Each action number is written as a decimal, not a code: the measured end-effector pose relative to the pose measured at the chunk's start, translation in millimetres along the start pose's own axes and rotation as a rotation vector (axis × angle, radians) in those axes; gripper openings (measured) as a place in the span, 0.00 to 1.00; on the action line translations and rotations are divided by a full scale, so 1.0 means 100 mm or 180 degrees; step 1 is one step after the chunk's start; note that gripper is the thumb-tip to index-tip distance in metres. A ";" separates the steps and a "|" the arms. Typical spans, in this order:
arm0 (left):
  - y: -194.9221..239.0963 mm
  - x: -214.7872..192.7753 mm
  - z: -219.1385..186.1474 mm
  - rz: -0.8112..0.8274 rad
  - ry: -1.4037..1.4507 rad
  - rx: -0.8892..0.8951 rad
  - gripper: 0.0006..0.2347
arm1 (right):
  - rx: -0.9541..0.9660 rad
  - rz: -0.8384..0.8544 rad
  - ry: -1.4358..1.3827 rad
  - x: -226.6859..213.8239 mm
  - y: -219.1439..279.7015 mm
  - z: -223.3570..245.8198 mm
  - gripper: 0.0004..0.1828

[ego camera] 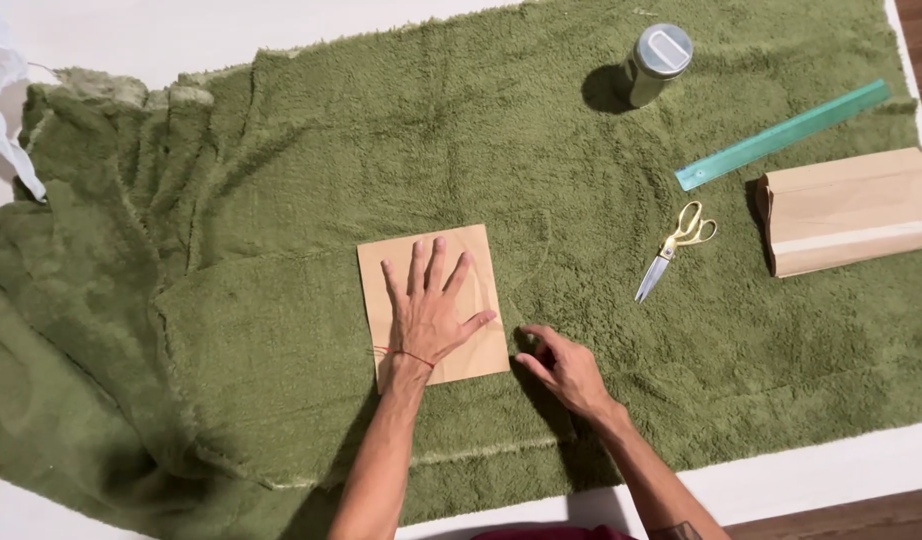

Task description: Measuring a piece of green fabric with a tape measure and cutting it with scissors according to a paper template.

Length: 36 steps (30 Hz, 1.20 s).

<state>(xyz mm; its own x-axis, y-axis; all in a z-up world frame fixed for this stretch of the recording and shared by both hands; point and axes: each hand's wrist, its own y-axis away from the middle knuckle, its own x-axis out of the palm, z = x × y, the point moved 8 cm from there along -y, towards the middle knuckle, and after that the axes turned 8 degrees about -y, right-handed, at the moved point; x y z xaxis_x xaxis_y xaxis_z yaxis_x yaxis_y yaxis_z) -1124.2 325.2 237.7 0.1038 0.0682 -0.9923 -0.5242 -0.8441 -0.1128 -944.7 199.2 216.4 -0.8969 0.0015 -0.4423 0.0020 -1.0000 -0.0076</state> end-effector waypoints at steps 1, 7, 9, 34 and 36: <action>-0.01 -0.01 -0.01 -0.0007 -0.0003 0.0010 0.41 | -0.0004 -0.0012 0.0001 0.00 -0.02 0.03 0.27; -0.02 -0.01 -0.01 0.0150 -0.0029 -0.0031 0.42 | 0.0071 0.0088 0.0997 0.06 -0.13 0.24 0.26; -0.02 -0.01 -0.01 0.0101 -0.0042 -0.0033 0.42 | 0.0042 0.0218 0.1339 0.10 -0.17 0.34 0.28; -0.07 -0.03 -0.07 -0.0014 -0.0011 -0.0037 0.41 | 0.0259 0.0194 0.0990 0.15 -0.15 0.11 0.35; -0.06 -0.01 -0.07 0.0061 0.0016 -0.0050 0.42 | 0.0145 0.0112 0.0938 0.13 -0.15 0.14 0.35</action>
<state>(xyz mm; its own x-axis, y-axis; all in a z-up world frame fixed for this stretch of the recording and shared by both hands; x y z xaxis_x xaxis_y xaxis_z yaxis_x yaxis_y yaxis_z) -1115.0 326.7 239.4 0.0980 0.0493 -0.9940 -0.5128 -0.8535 -0.0929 -962.2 213.9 223.1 -0.7296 -0.0376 -0.6829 0.0049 -0.9987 0.0498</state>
